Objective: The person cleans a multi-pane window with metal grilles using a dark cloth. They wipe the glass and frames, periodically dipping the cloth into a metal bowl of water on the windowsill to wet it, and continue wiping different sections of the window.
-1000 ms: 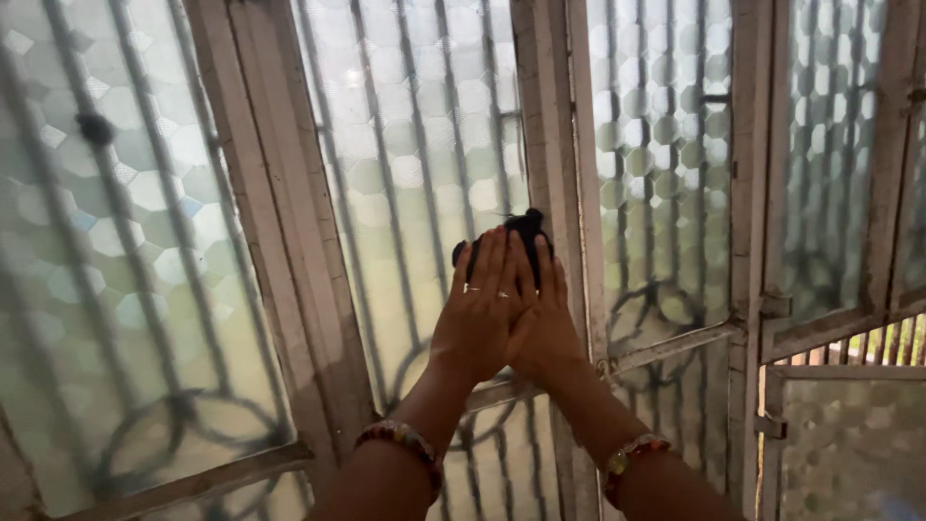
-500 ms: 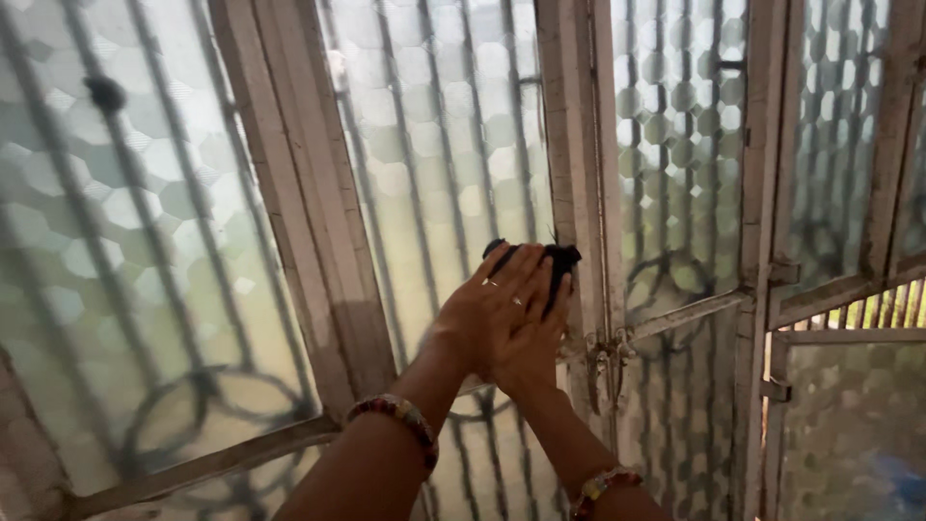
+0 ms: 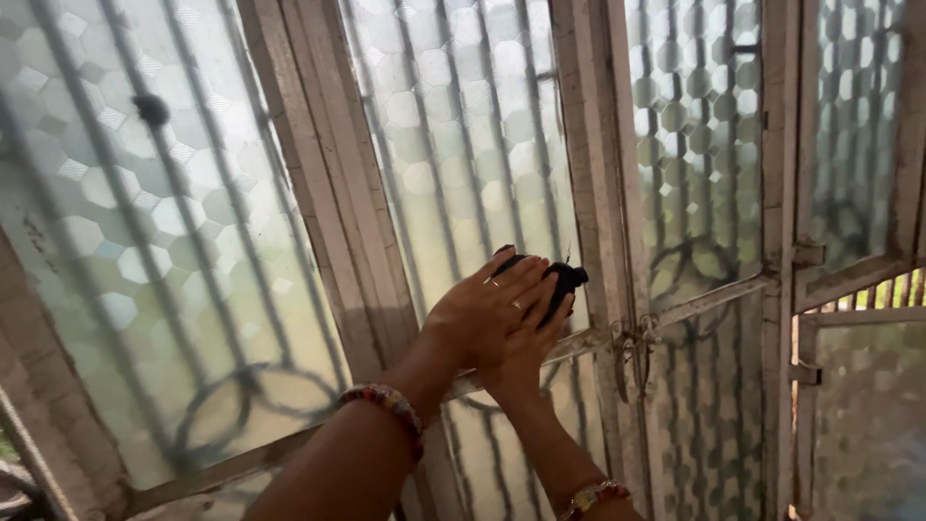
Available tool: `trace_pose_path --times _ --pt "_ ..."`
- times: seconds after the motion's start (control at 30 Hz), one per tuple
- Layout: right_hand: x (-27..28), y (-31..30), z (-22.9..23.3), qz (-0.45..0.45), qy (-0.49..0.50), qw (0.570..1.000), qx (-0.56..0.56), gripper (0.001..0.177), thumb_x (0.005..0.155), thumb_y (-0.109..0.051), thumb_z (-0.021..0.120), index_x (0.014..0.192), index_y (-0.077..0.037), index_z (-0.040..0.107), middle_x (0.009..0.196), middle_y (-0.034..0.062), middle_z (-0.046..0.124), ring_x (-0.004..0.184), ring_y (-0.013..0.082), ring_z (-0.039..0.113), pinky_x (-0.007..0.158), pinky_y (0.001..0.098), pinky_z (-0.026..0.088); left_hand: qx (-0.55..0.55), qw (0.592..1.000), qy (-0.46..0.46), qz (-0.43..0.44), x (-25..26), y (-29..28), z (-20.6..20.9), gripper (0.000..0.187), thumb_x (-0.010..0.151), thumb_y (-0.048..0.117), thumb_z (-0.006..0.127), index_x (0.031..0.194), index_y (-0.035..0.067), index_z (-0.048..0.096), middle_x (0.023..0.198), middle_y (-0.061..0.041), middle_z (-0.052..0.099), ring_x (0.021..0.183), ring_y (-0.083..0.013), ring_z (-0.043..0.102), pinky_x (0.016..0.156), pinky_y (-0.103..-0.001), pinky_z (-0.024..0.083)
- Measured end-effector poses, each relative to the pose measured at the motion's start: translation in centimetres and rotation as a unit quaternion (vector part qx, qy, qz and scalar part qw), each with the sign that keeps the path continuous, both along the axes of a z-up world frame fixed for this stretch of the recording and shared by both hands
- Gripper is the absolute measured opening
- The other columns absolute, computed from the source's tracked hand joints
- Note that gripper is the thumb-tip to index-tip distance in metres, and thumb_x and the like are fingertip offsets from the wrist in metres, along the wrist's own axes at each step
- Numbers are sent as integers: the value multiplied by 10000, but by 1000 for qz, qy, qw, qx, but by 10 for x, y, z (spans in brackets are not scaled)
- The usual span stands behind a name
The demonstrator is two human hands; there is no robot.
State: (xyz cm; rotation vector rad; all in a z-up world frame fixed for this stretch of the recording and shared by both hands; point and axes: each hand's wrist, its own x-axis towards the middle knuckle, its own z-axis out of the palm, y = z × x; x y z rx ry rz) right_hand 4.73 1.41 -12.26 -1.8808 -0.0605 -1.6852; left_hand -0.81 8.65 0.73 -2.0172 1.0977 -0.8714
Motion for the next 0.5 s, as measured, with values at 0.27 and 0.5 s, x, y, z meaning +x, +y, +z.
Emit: trace_pose_path --times 0.27,0.5 --pt "-21 29 12 -80 58 988 -117 1053 836 -645 681 1588 -53 240 1648 313 66 1500 535 -37 1175 705 -23 -32 999 -20 -13 6 29 -9 718 982 481 298 1610 145 204 1677 -63 219 1545 -193 149 1241 -450 35" --pt "-44 64 20 -6 3 993 -121 1009 883 -640 614 1592 2 293 1662 326 134 1552 468 9 1194 715 -10 -144 988 40 -40 -3 75 -16 649 1045 471 266 1594 125 287 1668 -72 283 1550 -216 221 1271 -447 93"
